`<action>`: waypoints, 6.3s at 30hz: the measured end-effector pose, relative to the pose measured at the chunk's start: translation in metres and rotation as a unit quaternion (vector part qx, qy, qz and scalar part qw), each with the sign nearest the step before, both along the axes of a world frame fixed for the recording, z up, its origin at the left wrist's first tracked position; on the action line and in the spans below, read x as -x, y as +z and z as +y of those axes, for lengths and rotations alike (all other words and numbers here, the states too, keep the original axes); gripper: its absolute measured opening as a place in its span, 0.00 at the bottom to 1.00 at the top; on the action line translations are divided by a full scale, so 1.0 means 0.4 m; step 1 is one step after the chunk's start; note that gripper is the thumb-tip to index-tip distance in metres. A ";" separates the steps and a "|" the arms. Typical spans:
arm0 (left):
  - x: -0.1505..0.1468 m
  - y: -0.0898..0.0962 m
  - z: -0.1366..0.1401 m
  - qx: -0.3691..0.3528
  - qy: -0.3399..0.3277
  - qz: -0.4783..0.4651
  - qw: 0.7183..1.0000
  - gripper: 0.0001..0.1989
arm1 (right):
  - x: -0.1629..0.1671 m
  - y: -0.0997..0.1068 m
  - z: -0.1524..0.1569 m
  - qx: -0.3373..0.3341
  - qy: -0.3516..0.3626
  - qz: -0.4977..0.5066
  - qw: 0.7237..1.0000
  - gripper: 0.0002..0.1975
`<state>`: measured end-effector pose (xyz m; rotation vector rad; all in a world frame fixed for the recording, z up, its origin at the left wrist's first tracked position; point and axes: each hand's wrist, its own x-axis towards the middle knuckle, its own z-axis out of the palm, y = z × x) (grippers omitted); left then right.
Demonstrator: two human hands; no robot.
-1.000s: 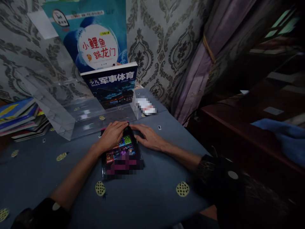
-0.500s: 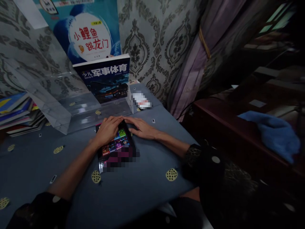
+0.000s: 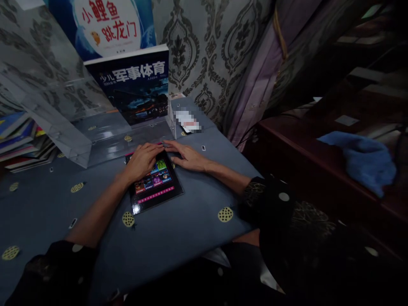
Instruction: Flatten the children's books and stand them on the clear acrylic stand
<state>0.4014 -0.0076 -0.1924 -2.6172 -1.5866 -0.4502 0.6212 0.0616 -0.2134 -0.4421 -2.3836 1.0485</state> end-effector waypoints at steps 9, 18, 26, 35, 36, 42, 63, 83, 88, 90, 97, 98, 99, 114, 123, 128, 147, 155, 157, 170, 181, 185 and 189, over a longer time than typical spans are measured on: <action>0.001 -0.017 -0.024 -0.012 -0.043 -0.037 0.998 0.20 | 0.000 -0.009 0.007 0.008 -0.019 -0.002 1.000 0.33; -0.011 -0.025 -0.050 -0.040 -0.083 -0.043 0.995 0.21 | -0.001 -0.013 0.006 0.007 -0.017 0.003 1.000 0.32; -0.036 -0.003 -0.097 -0.013 -0.113 -0.045 0.993 0.23 | -0.001 -0.007 0.006 0.000 -0.004 0.017 1.000 0.30; -0.076 0.005 -0.168 -0.002 -0.152 -0.054 0.987 0.20 | 0.003 -0.010 0.007 -0.012 -0.003 0.016 1.000 0.30; -0.080 0.005 -0.176 -0.001 -0.160 -0.057 0.985 0.20 | 0.002 -0.010 0.007 -0.014 -0.004 0.015 1.000 0.29; -0.110 0.018 -0.228 0.012 -0.168 -0.050 0.984 0.18 | 0.001 -0.008 0.001 -0.053 -0.025 -0.013 0.998 0.28; -0.152 0.018 -0.267 -0.119 -0.121 0.035 0.985 0.10 | -0.134 -0.006 -0.180 -0.116 0.018 0.013 0.993 0.14; -0.152 0.021 -0.269 -0.134 -0.114 0.033 0.984 0.12 | -0.158 0.003 -0.198 -0.094 0.022 -0.001 0.995 0.17; -0.159 0.029 -0.268 -0.157 -0.120 0.048 0.979 0.10 | -0.158 -0.001 -0.197 -0.118 0.025 0.027 0.992 0.12; -0.159 0.026 -0.268 -0.151 -0.118 0.049 0.980 0.10 | -0.159 -0.001 -0.199 -0.145 0.032 0.032 0.988 0.09; -0.128 0.016 -0.306 -0.096 -0.121 0.104 0.983 0.17 | -0.171 0.017 -0.224 -0.232 0.040 -0.007 0.972 0.13; -0.122 0.016 -0.318 -0.089 -0.120 0.115 0.982 0.18 | -0.173 0.019 -0.227 -0.236 0.039 -0.012 0.971 0.14; -0.117 0.017 -0.330 -0.084 -0.118 0.124 0.982 0.19 | -0.174 0.021 -0.229 -0.240 0.038 -0.016 0.970 0.14; -0.033 0.036 -0.496 -0.052 -0.029 0.154 0.986 0.22 | -0.178 0.019 -0.238 -0.278 0.027 -0.028 0.960 0.15; -0.007 0.016 -0.532 -0.074 0.015 0.122 0.990 0.20 | -0.176 0.029 -0.251 -0.323 0.024 -0.046 0.945 0.14; -0.013 0.005 -0.529 -0.096 0.017 0.093 0.991 0.17 | -0.151 0.052 -0.278 -0.330 0.056 -0.080 0.939 0.16; -0.022 -0.017 -0.528 -0.126 0.035 0.049 0.990 0.17 | 0.122 0.095 -0.234 -0.209 0.235 -0.186 0.931 0.29; -0.025 -0.011 -0.527 -0.126 0.045 0.032 0.990 0.22 | 0.197 0.074 -0.143 -0.217 0.212 -0.182 0.935 0.28; -0.024 -0.013 -0.528 -0.123 0.046 0.022 0.991 0.24 | 0.214 0.069 -0.123 -0.221 0.206 -0.180 0.936 0.28; -0.023 -0.020 -0.526 -0.153 0.049 0.013 0.987 0.21 | 0.274 0.038 -0.044 -0.241 0.151 -0.164 0.945 0.28; -0.016 -0.020 -0.522 -0.152 0.032 0.023 0.988 0.23 | 0.186 0.018 0.002 -0.217 0.081 -0.172 0.958 0.27; -0.014 -0.015 -0.522 -0.145 0.026 0.032 0.989 0.24 | 0.122 0.009 0.020 -0.202 0.056 -0.169 0.963 0.28; -0.013 -0.017 -0.522 -0.151 0.029 0.013 0.988 0.26 | 0.073 0.007 0.028 -0.196 0.031 -0.176 0.964 0.30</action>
